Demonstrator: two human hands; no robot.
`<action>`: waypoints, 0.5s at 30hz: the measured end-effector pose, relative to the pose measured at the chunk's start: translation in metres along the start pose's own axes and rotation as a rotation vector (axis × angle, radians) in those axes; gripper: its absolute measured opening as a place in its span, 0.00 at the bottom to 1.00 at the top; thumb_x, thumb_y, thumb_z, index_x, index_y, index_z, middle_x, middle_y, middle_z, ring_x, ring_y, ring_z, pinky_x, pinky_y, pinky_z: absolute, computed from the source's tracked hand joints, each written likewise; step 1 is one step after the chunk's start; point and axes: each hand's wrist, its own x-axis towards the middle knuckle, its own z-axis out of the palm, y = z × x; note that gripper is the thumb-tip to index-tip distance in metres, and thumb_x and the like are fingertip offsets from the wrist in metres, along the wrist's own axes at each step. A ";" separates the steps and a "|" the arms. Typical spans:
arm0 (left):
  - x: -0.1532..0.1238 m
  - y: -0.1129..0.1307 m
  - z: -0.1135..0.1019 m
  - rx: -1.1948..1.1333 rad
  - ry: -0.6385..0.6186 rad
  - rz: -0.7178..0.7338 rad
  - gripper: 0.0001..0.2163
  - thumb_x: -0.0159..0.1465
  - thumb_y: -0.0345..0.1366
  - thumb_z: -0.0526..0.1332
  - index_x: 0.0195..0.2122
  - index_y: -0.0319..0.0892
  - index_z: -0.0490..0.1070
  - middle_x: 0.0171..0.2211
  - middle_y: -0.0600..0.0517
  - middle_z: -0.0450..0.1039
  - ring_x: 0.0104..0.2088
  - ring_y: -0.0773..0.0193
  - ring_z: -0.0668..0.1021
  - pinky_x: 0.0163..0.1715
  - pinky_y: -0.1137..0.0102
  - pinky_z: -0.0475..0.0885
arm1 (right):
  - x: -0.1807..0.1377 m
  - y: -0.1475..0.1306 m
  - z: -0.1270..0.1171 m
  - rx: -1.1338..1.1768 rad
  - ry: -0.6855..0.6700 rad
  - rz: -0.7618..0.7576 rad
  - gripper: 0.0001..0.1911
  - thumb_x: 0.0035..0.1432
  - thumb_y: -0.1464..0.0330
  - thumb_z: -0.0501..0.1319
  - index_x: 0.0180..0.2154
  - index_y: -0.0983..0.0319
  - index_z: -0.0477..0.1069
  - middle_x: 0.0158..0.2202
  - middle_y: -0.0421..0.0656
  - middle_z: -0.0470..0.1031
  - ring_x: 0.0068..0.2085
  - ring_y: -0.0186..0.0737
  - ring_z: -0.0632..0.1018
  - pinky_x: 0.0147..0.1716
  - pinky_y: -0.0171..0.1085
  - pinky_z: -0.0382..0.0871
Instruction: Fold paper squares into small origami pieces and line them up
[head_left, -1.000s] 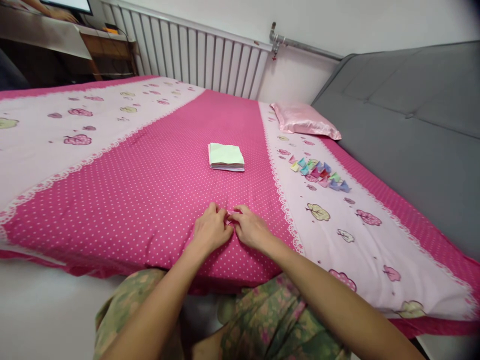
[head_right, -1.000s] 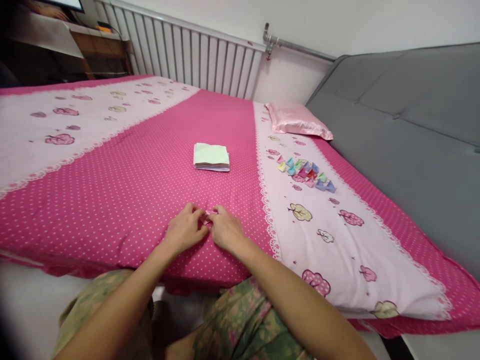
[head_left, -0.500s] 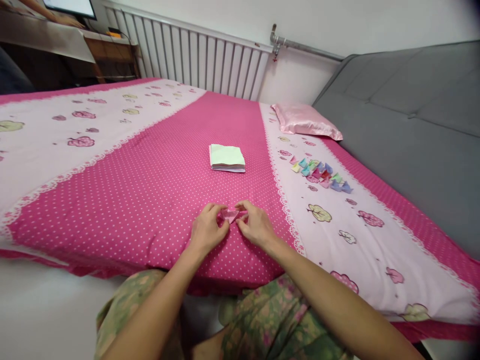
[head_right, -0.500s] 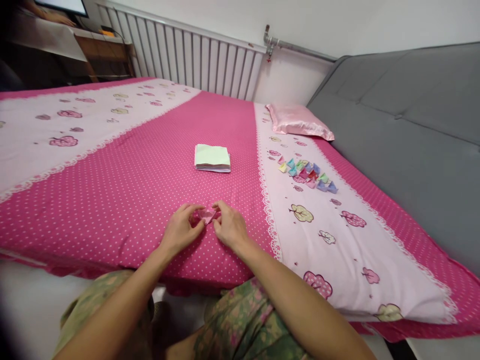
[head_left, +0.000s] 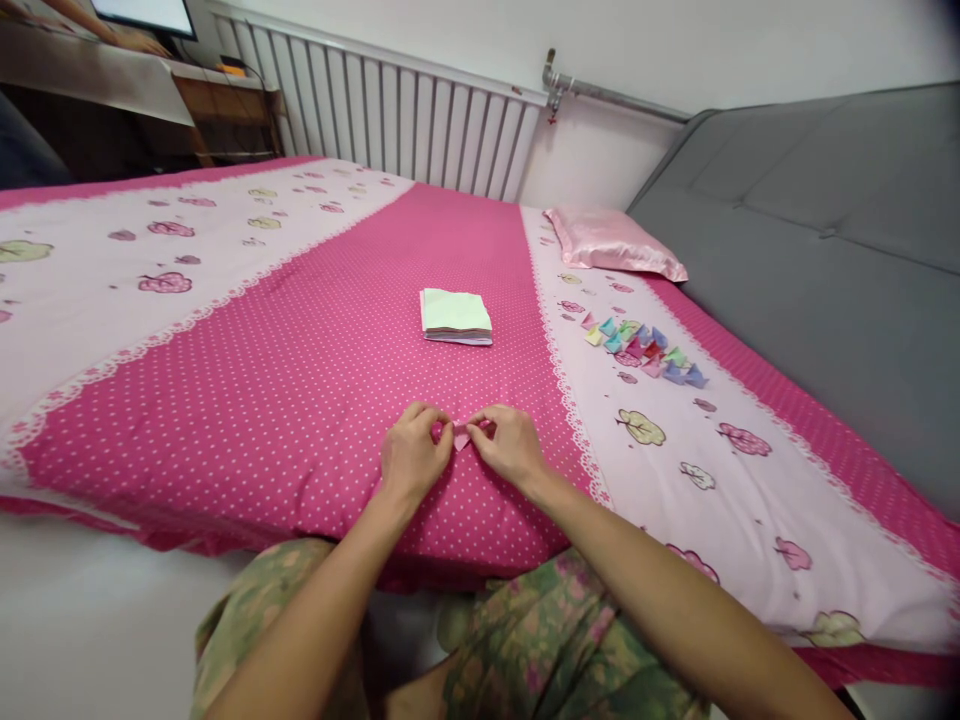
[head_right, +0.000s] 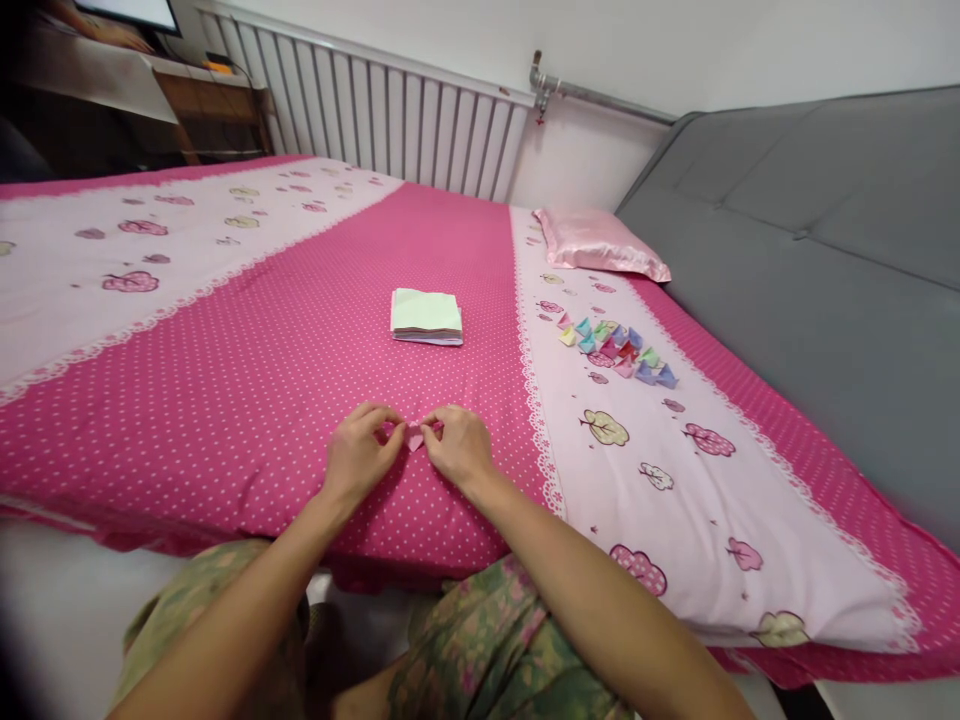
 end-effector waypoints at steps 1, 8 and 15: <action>0.000 0.000 0.001 0.015 0.001 0.000 0.08 0.58 0.36 0.53 0.31 0.42 0.71 0.33 0.51 0.71 0.29 0.66 0.73 0.31 0.72 0.66 | 0.000 0.001 0.001 -0.014 -0.004 -0.002 0.09 0.54 0.67 0.57 0.31 0.61 0.75 0.30 0.42 0.77 0.30 0.35 0.75 0.33 0.34 0.67; 0.002 0.000 0.005 0.057 -0.045 0.013 0.09 0.59 0.36 0.54 0.30 0.42 0.73 0.36 0.51 0.72 0.32 0.65 0.74 0.32 0.71 0.66 | 0.000 0.001 0.004 -0.060 -0.007 -0.022 0.10 0.53 0.67 0.56 0.31 0.60 0.76 0.30 0.42 0.77 0.30 0.35 0.75 0.32 0.33 0.66; 0.005 0.003 0.007 0.048 -0.146 -0.002 0.11 0.60 0.36 0.52 0.31 0.42 0.74 0.39 0.50 0.72 0.37 0.63 0.74 0.38 0.70 0.67 | 0.002 -0.001 0.005 -0.076 -0.033 0.013 0.08 0.53 0.66 0.57 0.31 0.60 0.75 0.30 0.41 0.77 0.30 0.36 0.75 0.31 0.33 0.66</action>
